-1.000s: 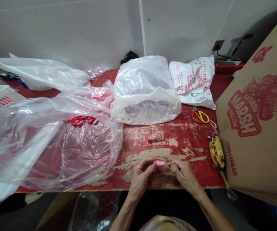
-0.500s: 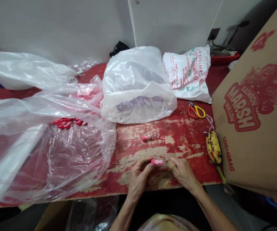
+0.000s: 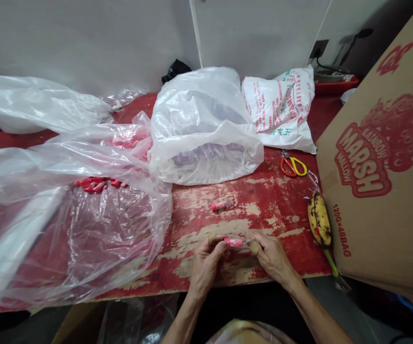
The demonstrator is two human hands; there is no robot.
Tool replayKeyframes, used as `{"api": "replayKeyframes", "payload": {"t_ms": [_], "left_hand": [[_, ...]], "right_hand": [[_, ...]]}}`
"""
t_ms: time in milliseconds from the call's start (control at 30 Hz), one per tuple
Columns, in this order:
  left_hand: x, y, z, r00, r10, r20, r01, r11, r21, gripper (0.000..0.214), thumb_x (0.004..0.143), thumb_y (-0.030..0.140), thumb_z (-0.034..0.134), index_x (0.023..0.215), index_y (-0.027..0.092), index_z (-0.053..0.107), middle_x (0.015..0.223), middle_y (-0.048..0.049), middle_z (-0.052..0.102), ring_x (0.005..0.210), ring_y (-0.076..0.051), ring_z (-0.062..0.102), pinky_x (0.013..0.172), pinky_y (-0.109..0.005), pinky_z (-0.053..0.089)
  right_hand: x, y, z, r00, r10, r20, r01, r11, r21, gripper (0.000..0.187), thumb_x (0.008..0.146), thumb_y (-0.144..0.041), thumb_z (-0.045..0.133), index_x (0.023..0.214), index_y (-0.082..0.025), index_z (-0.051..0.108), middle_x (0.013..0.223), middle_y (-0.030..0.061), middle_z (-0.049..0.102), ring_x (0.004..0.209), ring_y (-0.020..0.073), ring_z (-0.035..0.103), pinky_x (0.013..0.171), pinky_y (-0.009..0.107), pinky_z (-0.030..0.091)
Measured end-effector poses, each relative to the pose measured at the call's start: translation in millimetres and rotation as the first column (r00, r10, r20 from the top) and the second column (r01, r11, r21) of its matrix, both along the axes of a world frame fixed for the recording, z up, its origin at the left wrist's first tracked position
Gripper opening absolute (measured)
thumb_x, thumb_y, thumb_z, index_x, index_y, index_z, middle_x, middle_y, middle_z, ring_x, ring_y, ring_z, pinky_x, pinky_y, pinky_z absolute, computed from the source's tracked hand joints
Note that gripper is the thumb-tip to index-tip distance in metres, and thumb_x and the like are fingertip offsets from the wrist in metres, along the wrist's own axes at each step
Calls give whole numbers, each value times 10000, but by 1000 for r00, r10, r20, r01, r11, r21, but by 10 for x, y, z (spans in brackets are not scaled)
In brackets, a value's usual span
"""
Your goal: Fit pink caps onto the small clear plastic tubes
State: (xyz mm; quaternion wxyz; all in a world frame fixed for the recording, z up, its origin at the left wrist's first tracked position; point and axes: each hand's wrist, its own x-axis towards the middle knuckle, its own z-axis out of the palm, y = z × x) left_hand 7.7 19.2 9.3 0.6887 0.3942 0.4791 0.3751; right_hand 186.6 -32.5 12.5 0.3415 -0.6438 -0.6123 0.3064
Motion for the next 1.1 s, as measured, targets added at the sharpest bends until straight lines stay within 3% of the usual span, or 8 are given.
{"api": "replayKeyframes", "payload": {"t_ms": [100,233,400,500,733,833,967,1100], "left_hand": [[-15,-16,49,998,55,-13,-54,996,76,212,649,304,761,809,180,697,686,14,668,597,-102,576,605,-198,462],[-12,-13,40,998,59,30,-59,998,11,223,655,312,757,834,192,697,619,24,649,551,-101,561,571,-202,459],[-28,0,-64,999,31,-16,-29,989,142,171,685,291,740,821,192,711,710,7,652,625,-118,580,615,-216,472],[-40,11,-76,996,33,-81,-16,979,204,164,686,275,741,832,203,721,763,2,644,691,-131,593,659,-221,476],[19,23,32,1000,4,8,-4,1000,-5,209,652,284,759,802,166,675,614,16,638,540,-105,571,540,-200,455],[45,29,15,997,48,66,-39,990,-132,273,624,329,772,797,157,649,542,23,622,463,-93,538,465,-184,422],[42,58,-35,990,91,107,-71,982,-175,298,639,390,759,726,137,627,482,33,575,407,-70,489,425,-168,392],[5,67,-29,984,101,148,-67,974,-217,310,620,345,783,820,169,624,584,25,627,485,-92,550,472,-184,441]], "right_hand": [[-9,7,44,999,-15,-40,15,1000,-15,344,921,-415,358,749,-192,555,670,5,538,624,157,499,577,262,348],[16,-14,105,990,55,-126,-55,998,3,228,871,-375,486,1014,-204,532,867,19,573,749,160,524,655,252,390],[18,2,48,995,-11,-98,5,998,-62,373,928,-433,331,682,-200,487,592,-23,461,565,141,455,540,250,295],[3,14,28,992,-26,-125,18,998,-66,381,930,-434,341,671,-198,488,596,-23,464,565,137,457,537,248,293],[51,-22,34,996,22,-87,-13,995,94,104,899,-289,458,928,-208,517,813,13,545,717,149,518,647,250,422],[57,-28,3,996,72,-46,-62,980,192,121,892,-228,463,1010,-214,488,935,49,535,832,170,542,727,274,466],[15,-30,-31,990,137,20,-137,948,289,235,877,-130,437,1089,-227,467,1057,88,504,1017,203,528,868,334,469],[-20,-7,-10,997,70,-31,-59,957,283,237,871,-170,476,1101,-226,483,1098,93,502,1055,208,526,873,323,476]]}}
